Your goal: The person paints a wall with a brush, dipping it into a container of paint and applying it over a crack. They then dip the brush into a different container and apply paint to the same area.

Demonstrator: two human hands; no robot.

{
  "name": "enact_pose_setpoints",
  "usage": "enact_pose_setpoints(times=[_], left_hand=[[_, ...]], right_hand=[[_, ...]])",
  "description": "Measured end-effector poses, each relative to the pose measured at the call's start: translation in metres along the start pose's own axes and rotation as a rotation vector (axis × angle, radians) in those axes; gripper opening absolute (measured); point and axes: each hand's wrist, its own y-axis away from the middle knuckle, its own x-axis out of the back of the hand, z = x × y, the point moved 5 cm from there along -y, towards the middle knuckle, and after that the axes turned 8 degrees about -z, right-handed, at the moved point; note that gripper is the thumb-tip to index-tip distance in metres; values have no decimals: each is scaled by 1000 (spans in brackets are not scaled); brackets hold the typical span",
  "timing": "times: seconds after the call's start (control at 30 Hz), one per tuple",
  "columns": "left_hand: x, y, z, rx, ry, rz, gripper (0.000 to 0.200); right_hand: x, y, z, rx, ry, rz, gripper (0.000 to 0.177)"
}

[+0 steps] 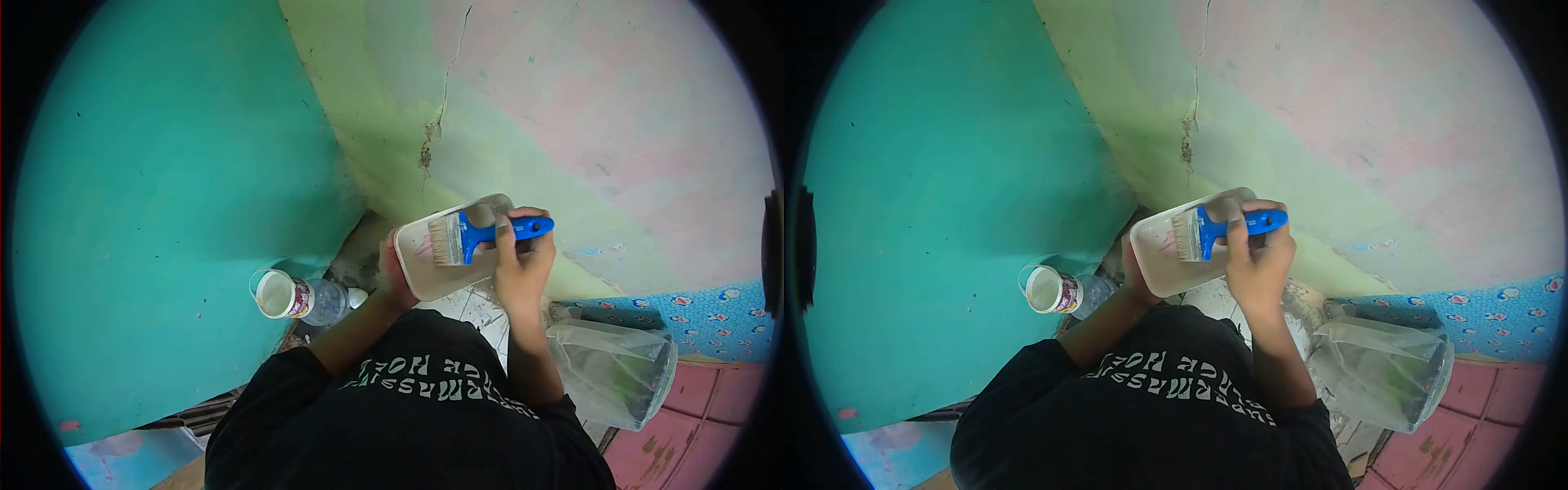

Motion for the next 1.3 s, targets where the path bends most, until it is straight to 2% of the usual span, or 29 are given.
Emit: enact_pose_setpoints(times=[0.17,0.27,0.37,0.47,0.67,0.77,0.9,1.13,1.3], left_hand=[[9,-4,-1,-8,8,33,71],[7,-2,-1,-7,-35,39,73],[5,0,1,-22,18,-25,75],[16,1,-1,24,86,73,85],[29,7,0,-10,123,98,80],[39,3,1,30,131,-8,86],[24,-3,14,47,217,-90,85],[41,4,31,30,194,-4,81],[50,2,63,30,240,33,80]], right_hand=[[4,1,-8,-4,-144,35,13],[-5,3,10,-23,-99,-41,13],[-1,4,12,-29,-40,-13,13],[19,-3,0,-6,-40,100,12],[37,-10,-7,10,-137,205,12],[39,-8,11,-43,-181,241,12],[36,-7,16,19,-258,303,9],[33,-21,35,93,-430,201,12],[13,-46,68,23,-779,208,17]])
